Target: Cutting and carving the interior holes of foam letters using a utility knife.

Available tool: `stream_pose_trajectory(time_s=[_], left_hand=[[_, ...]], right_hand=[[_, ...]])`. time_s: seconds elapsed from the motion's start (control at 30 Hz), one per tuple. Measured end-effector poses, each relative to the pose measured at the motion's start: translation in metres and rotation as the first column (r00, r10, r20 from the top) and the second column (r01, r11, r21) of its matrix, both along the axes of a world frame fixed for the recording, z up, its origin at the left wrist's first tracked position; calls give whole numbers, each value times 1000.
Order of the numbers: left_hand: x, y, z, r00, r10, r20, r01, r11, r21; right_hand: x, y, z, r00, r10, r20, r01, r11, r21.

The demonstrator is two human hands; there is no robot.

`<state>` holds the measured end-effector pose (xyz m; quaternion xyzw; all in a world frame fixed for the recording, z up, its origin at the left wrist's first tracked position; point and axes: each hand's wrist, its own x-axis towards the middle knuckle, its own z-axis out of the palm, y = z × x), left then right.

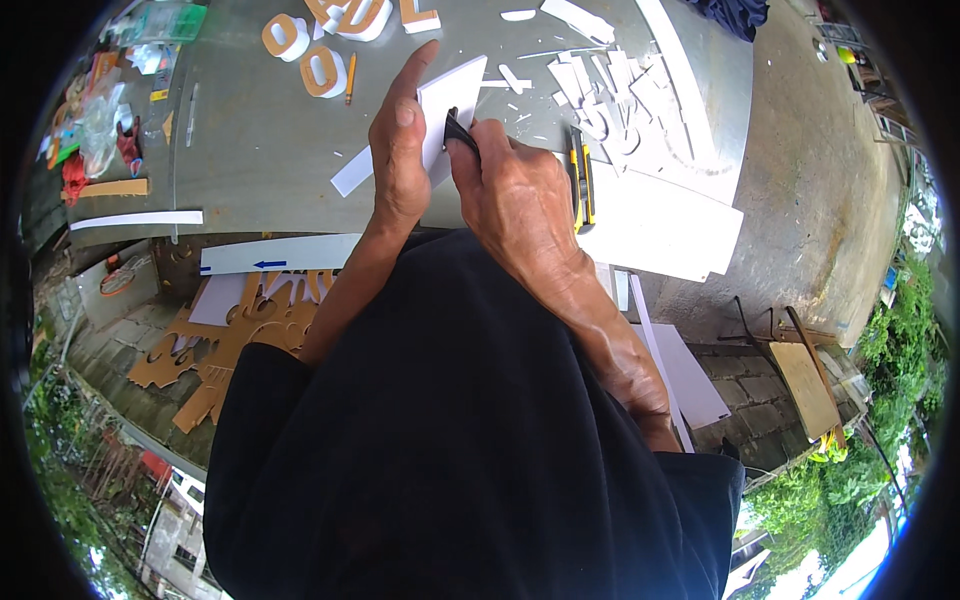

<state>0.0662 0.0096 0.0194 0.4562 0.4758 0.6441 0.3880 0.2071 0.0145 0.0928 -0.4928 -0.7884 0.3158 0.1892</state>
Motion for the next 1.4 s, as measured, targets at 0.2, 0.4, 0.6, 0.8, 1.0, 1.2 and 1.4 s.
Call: stream_pose_trajectory(time_s=[0.2, 0.4, 0.6, 0.8, 1.0, 1.2, 1.4], left_hand=[[1, 1, 0, 992, 90, 84, -91, 996, 9], [3, -9, 3, 997, 59, 54, -58, 998, -20], [3, 1, 8, 963, 40, 268, -45, 999, 12], [7, 5, 9, 959, 87, 270, -105, 993, 52], [1, 3, 14, 993, 109, -46, -113, 988, -104], [-7, 3, 3, 996, 10, 84, -6, 999, -45], [-4, 7, 6, 987, -8, 162, 19, 998, -67]], right_hand=[[-4, -4, -5, 1000, -3, -12, 4, 996, 89], [-8, -8, -9, 1000, -8, -19, 10, 989, 147], [-13, -16, -8, 997, -61, -50, 69, 980, 189], [-10, -10, -10, 998, -35, -48, 45, 975, 217], [-9, -5, -12, 999, -47, -11, 48, 976, 212], [-7, -6, -13, 999, -36, 16, 31, 974, 225], [-4, -7, -18, 1000, -11, -4, 12, 973, 230]])
